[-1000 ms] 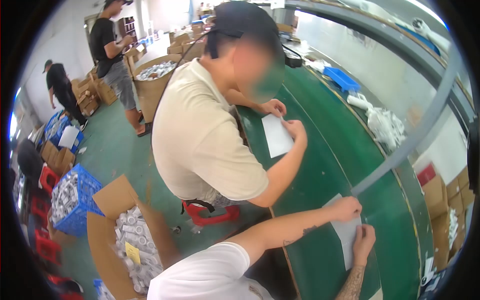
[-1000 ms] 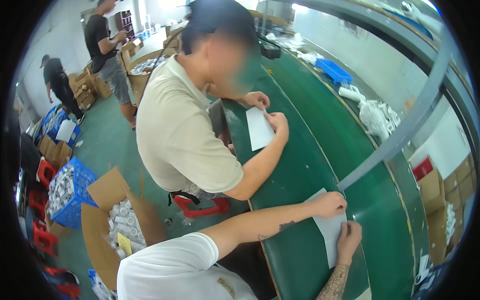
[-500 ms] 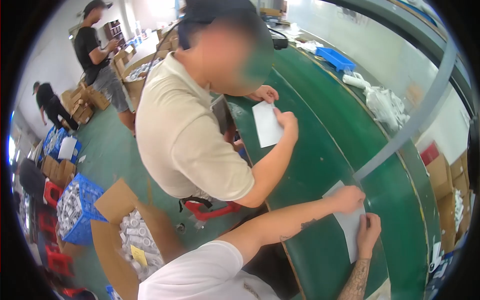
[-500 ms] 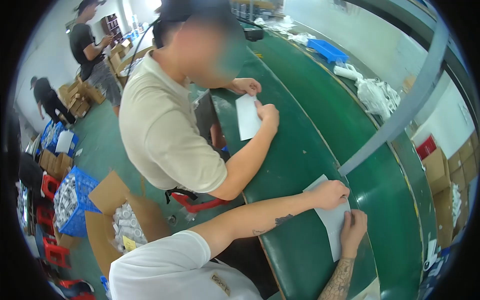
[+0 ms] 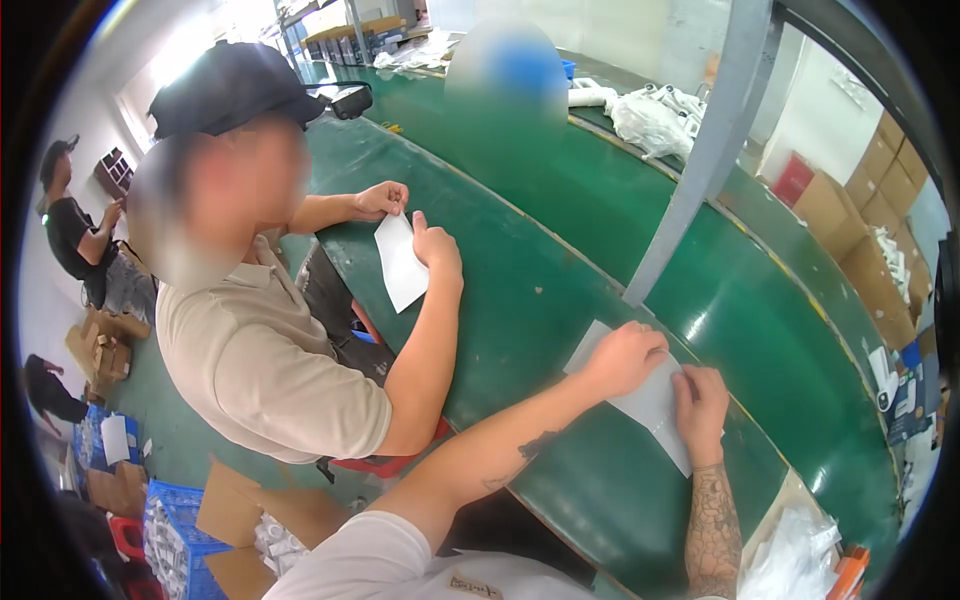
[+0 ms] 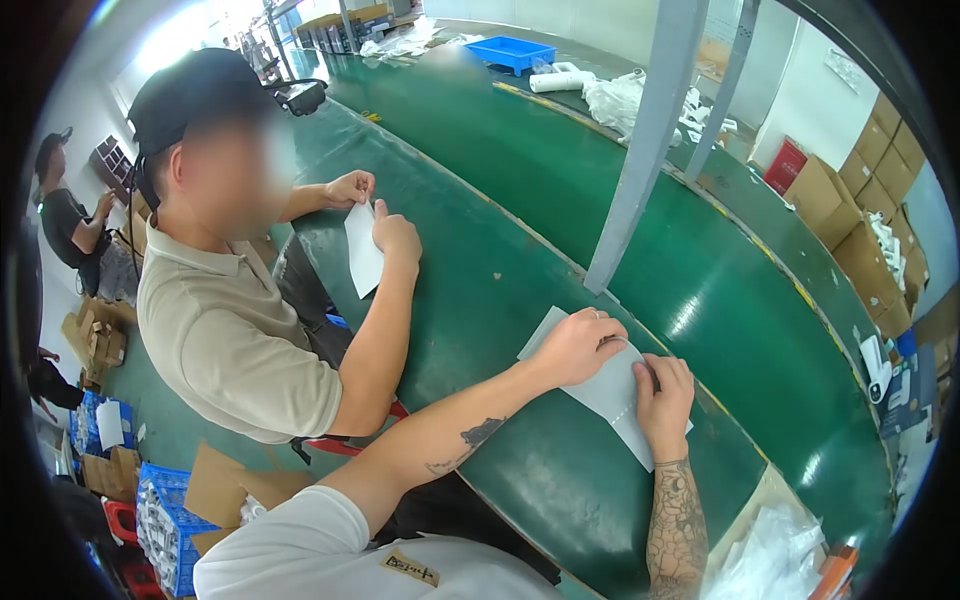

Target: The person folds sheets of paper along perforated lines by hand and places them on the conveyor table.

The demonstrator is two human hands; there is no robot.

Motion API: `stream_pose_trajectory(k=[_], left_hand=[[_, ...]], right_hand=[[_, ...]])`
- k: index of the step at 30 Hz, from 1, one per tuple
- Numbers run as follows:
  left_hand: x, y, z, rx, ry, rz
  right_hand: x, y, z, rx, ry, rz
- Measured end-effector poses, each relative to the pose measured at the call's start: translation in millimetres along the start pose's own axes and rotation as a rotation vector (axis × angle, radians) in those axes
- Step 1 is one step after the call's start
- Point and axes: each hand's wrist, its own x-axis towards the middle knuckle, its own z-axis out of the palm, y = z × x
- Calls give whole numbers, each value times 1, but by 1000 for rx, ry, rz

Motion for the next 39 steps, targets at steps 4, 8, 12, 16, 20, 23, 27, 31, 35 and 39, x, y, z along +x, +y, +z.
stream_pose_trajectory(k=[4, 8, 12, 16, 20, 23, 27, 31, 35, 39], left_hand=[[3, 7, -5, -61, -70, -54], [-1, 4, -5, -67, -77, -11], [2, 11, -9, 20, -178, -151], [5, 13, -6, -10, -180, -135], [3, 9, -4, -138, -185, -236], [2, -3, -5, -104, -215, -222], [1, -10, -2, -87, -214, -213], [1, -11, -3, -80, -226, -264], [1, -10, -2, -69, -217, -279], [1, -19, -6, -28, -231, -216]], right_hand=[[5, -11, 1, -30, 22, -1], [5, -7, 15, -13, 59, -112], [2, 6, 24, -12, 105, -153], [-5, 7, 25, -3, 118, -56], [-7, 8, 26, 21, 144, -42], [-9, 10, 27, 71, 121, -7], [-9, 11, 33, 62, 106, -2], [-8, 12, 37, 71, 104, 9], [-9, 10, 34, 93, 96, 25], [-7, 8, 39, 40, 175, -21]])
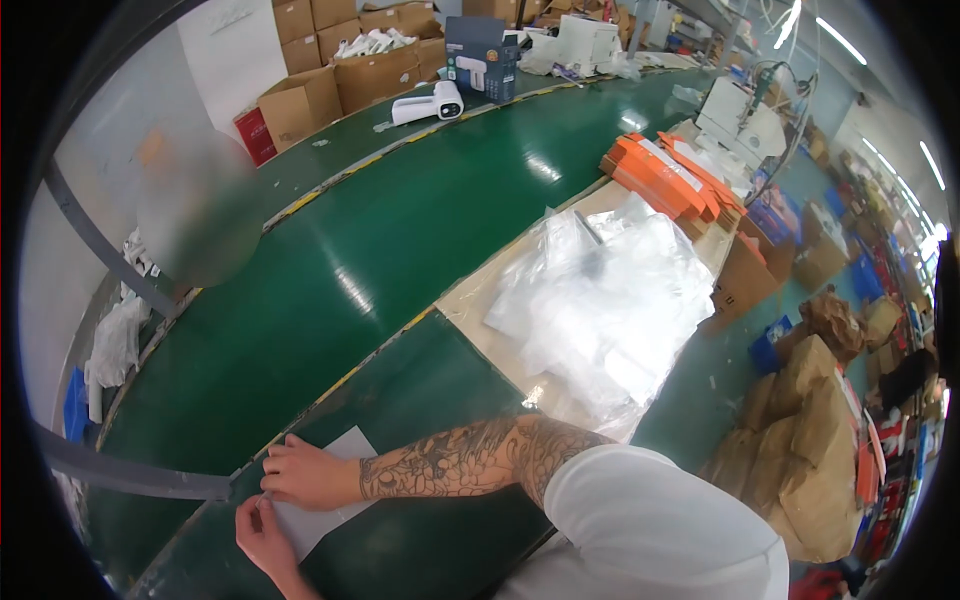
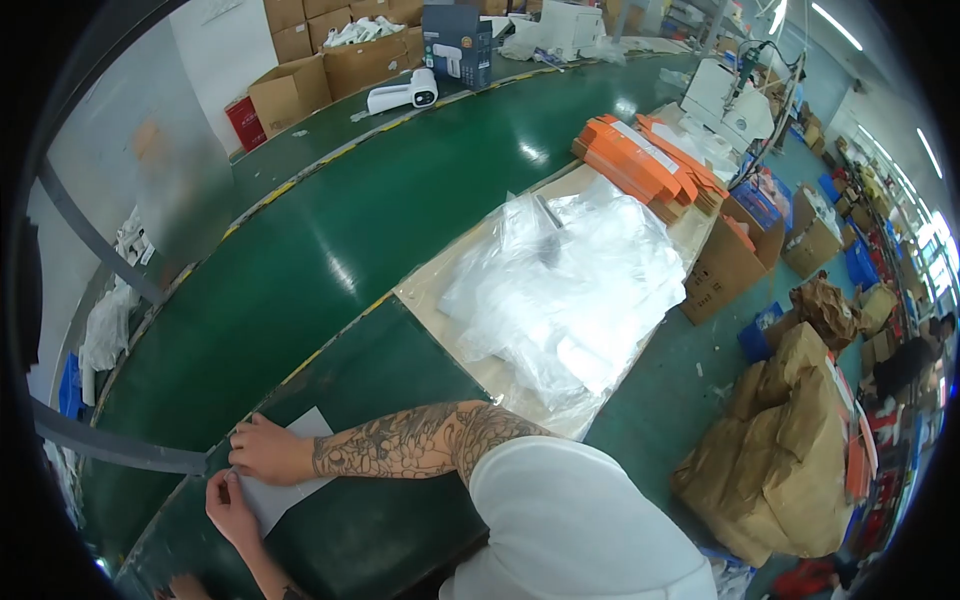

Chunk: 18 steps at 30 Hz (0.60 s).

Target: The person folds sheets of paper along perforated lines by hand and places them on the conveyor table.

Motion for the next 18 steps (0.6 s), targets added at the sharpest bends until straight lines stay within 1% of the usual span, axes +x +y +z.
stream_pose_trajectory(k=[2, 3, 5, 8, 10, 12, 18], left_hand=[[1, -5, 1, -27, 41, 38], [0, 3, 3, -67, 74, 17], [4, -9, 2, -72, 60, 27], [4, -14, 3, -67, 46, 45], [3, -9, 4, -62, 42, 58], [1, -2, 3, -31, 38, 4], [2, -6, 2, -69, 16, 19]], right_hand=[[1, -3, -3, -6, 40, 4], [2, -4, -5, -10, 49, -34], [1, -3, 0, -12, 90, -76], [0, 1, 3, 25, 36, -15], [0, 1, 2, 26, 27, -17], [1, 0, 1, 30, 16, -19], [1, 0, 4, 61, 43, -29]])
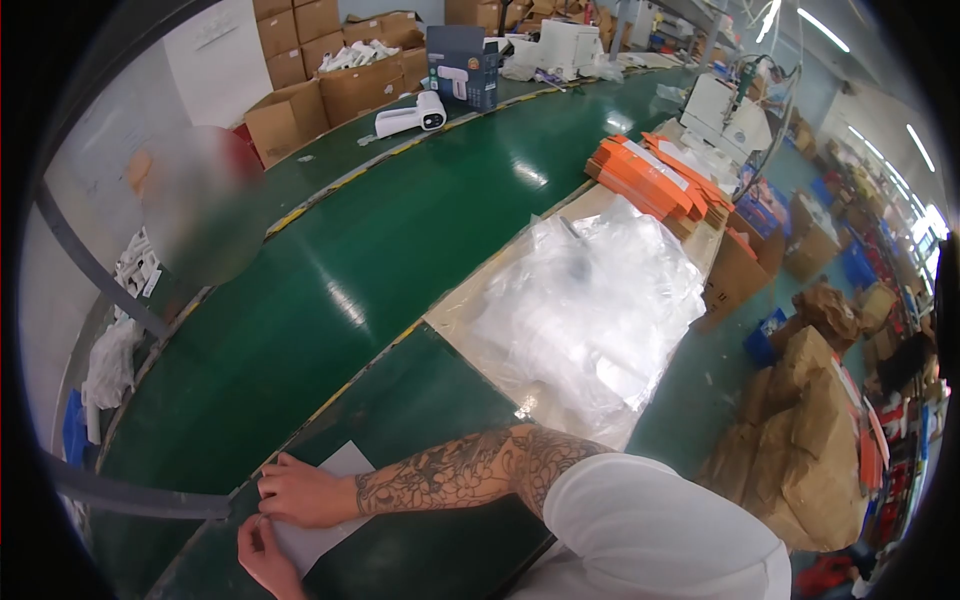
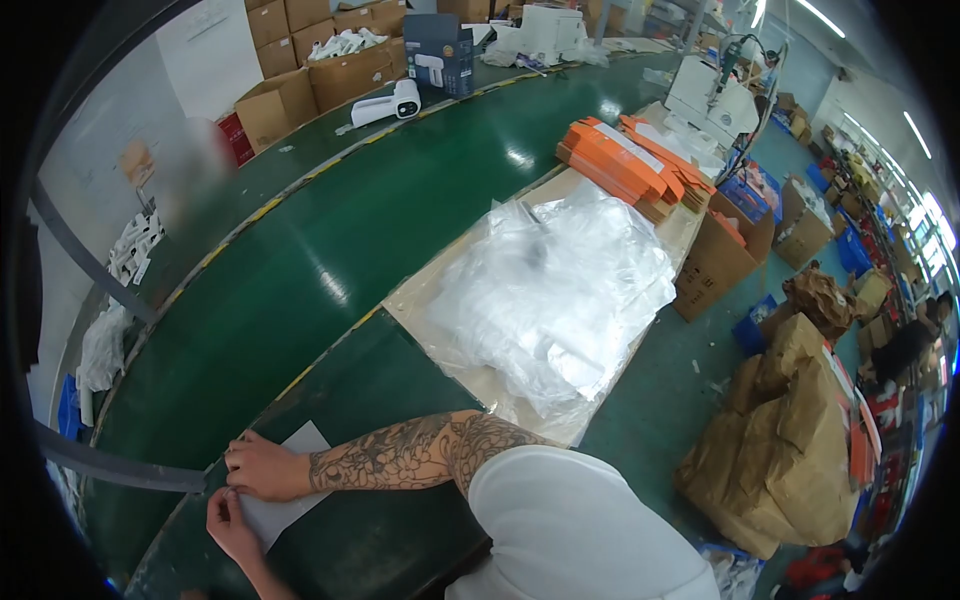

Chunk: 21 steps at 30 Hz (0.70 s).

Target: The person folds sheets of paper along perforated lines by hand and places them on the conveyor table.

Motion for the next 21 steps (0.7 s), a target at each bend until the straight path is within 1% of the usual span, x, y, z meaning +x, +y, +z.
stream_pose_trajectory(k=[2, 3, 5, 9, 14, 15, 17, 18, 19, 20, 21], left_hand=[[2, -6, -1, -26, -1, 3], [2, -9, 0, -43, 5, -4], [2, -12, 0, -50, -6, -3], [3, -11, 1, -37, -16, -3], [4, -14, 4, -7, 5, 59], [2, -8, 6, 12, 23, 72], [-1, 17, 11, 132, 37, 48], [-5, 37, 13, 175, 60, -74], [-8, 49, 15, 88, 42, -40], [-11, 63, 16, 93, 50, -69], [-10, 66, 14, 145, 23, -45]], right_hand=[[0, 2, -1, 12, 49, -54], [-1, 2, -3, -10, 55, -47], [0, 1, -4, 18, -39, -21], [0, 2, -2, 51, -48, 3], [-1, 1, 2, -30, -8, 35], [-3, 4, -1, -21, -13, 26], [-2, 8, -6, -199, -52, -77], [-1, 4, -12, -231, -69, -57], [-2, 7, -15, -108, -7, -65], [0, 3, -21, -98, -92, -37], [1, 4, -22, -16, 6, -60]])
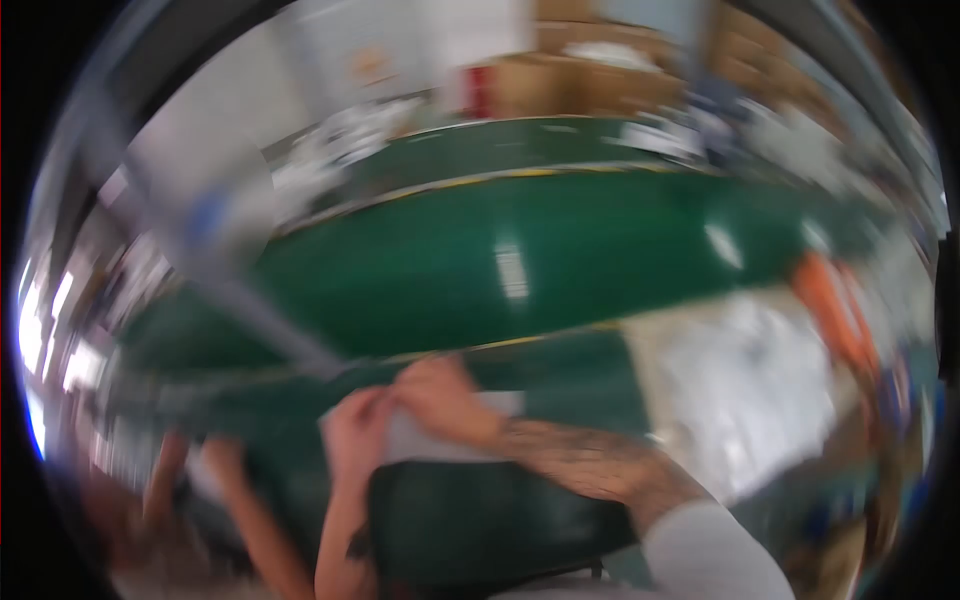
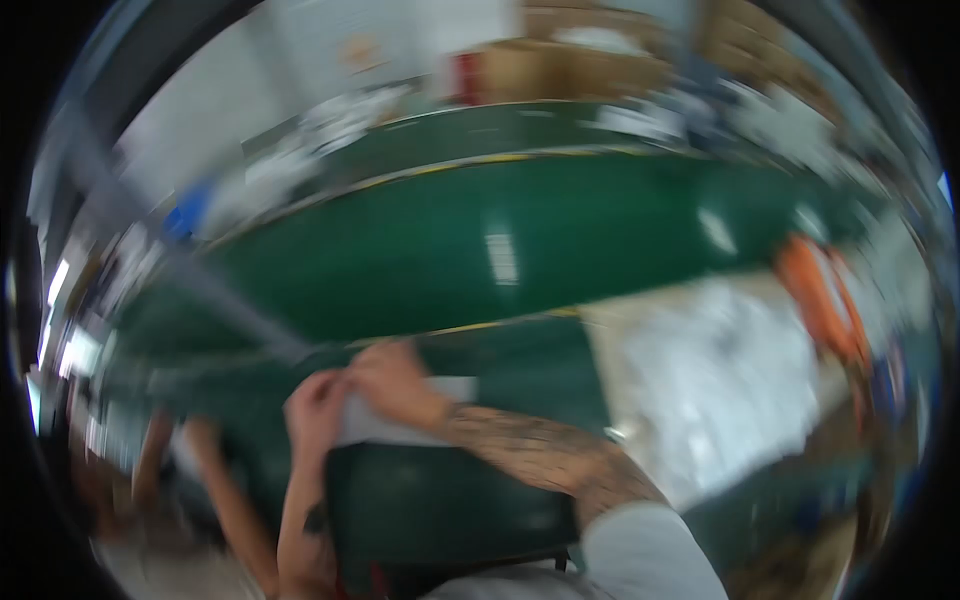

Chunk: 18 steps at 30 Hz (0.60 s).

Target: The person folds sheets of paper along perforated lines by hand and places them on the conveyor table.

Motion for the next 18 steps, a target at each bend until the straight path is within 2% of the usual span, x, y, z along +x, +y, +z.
stream_pose_trajectory(k=[2, 3, 4, 7, 10, 14, 18], left_hand=[[4, -22, 5, 64, 50, 188], [6, -27, 7, 19, 46, 166], [4, -28, 10, -38, 125, 235], [5, -22, 8, -98, 169, 296], [2, -19, 4, -125, 116, 157], [1, -27, 5, -174, 161, 135], [-1, -16, -2, -327, 63, -68]], right_hand=[[10, -4, -11, -22, -104, -10], [12, -5, -10, -51, -98, -12], [12, -6, -9, -73, -87, -27], [18, -13, -15, -35, -129, -1], [17, -16, -13, -23, -133, 32], [21, -27, -7, -28, -106, 8], [18, -23, -8, -5, -122, 19]])
